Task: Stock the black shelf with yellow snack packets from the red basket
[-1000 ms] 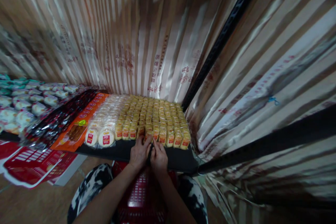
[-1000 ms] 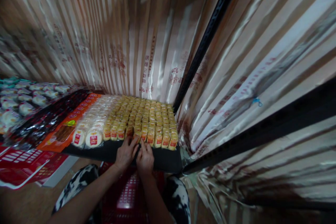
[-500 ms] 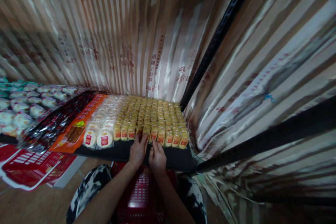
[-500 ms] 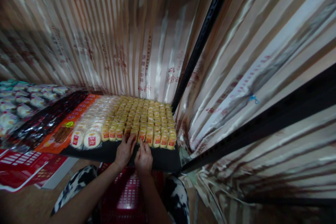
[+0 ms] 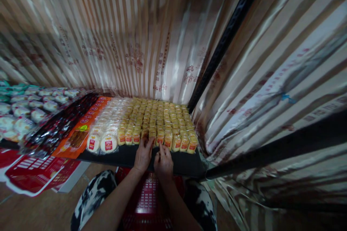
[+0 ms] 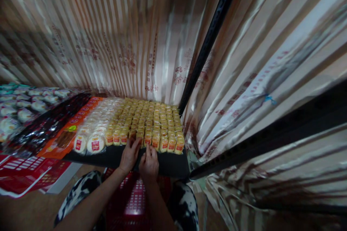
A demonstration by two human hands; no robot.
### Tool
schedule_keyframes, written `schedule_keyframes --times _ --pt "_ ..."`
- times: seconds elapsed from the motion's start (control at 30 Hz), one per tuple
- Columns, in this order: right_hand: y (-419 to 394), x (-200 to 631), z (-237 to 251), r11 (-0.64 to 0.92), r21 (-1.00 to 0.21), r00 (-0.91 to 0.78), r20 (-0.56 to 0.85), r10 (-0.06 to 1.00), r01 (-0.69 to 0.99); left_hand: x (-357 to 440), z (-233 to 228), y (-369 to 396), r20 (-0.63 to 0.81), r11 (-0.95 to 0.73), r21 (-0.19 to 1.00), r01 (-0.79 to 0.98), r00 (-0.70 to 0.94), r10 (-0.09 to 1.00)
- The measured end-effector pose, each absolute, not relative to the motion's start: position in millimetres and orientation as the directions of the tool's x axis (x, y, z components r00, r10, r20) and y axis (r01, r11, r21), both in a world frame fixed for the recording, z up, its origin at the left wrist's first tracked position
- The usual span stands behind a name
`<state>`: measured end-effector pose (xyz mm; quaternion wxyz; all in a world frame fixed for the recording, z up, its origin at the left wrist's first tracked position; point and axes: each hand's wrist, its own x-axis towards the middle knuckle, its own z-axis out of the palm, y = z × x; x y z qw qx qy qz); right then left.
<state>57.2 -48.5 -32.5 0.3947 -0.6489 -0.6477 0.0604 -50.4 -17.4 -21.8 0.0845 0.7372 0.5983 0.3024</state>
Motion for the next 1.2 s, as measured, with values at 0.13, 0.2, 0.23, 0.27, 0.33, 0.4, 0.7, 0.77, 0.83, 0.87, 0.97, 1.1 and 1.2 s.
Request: schedule_keyframes --times 0.13,0.2,0.23,0.27,0.33,0.4,0.7,0.77,0.83,0.87,0.97,1.1,1.2 --pt "-48.9 57.2 -30.4 0.164 -0.595 0.158 0.451 0.878 0.787 -51.2 -25.2 -18.4 0.365 -0.302 0.493 0.815 0.121 0.923" --pt "-48.6 56.9 -29.9 0.173 -0.584 0.139 0.450 0.882 0.793 -51.2 -26.1 -18.7 0.353 -0.297 0.492 0.818 0.124 0.927" --pt "-48.5 56.5 -29.8 0.170 -0.581 0.135 0.444 0.886 0.796 -51.2 -26.3 -18.7 0.347 -0.293 0.492 0.820 0.124 0.930" --pt "-48.3 56.2 -29.6 0.162 -0.580 0.135 0.436 0.890 0.798 -51.1 -26.3 -18.7 0.342 -0.292 0.490 0.821 0.127 0.931" --pt "-47.8 55.5 -29.5 0.138 -0.582 0.146 0.415 0.898 0.802 -50.8 -25.6 -18.6 0.333 -0.291 0.485 0.825 0.133 0.934" --pt "-47.2 55.0 -29.6 0.121 -0.581 0.154 0.401 0.903 0.805 -50.5 -24.3 -18.7 0.316 -0.284 0.478 0.831 0.139 0.939" --pt "-46.2 53.4 -31.3 0.111 -0.561 0.138 0.383 0.913 0.820 -49.9 -15.7 -18.9 0.175 -0.207 0.426 0.881 0.144 0.974" --pt "-48.0 53.9 -31.1 0.127 -0.574 0.144 0.403 0.904 0.809 -50.3 -14.5 -20.6 0.160 -0.189 0.417 0.889 0.133 0.978" --pt "-49.2 55.1 -29.8 0.164 -0.590 0.137 0.432 0.891 0.791 -50.9 -13.3 -22.5 0.162 -0.192 0.413 0.890 0.135 0.977" --pt "-49.7 55.8 -28.7 0.186 -0.599 0.131 0.445 0.886 0.779 -51.1 -12.3 -23.2 0.172 -0.201 0.413 0.888 0.141 0.975" --pt "-54.8 58.2 -25.8 0.261 -0.643 0.124 0.489 0.864 0.720 -52.1 -8.1 -24.2 0.201 -0.225 0.402 0.887 0.154 0.967" --pt "-85.2 64.4 -32.9 0.346 -0.699 0.088 0.504 0.859 0.626 -54.7 -8.5 -33.6 0.235 -0.252 0.388 0.887 0.169 0.957" --pt "-121.3 72.9 -47.5 0.297 -0.722 0.038 0.408 0.912 0.624 -56.3 -21.0 -60.1 0.283 -0.307 0.437 0.845 0.195 0.939"
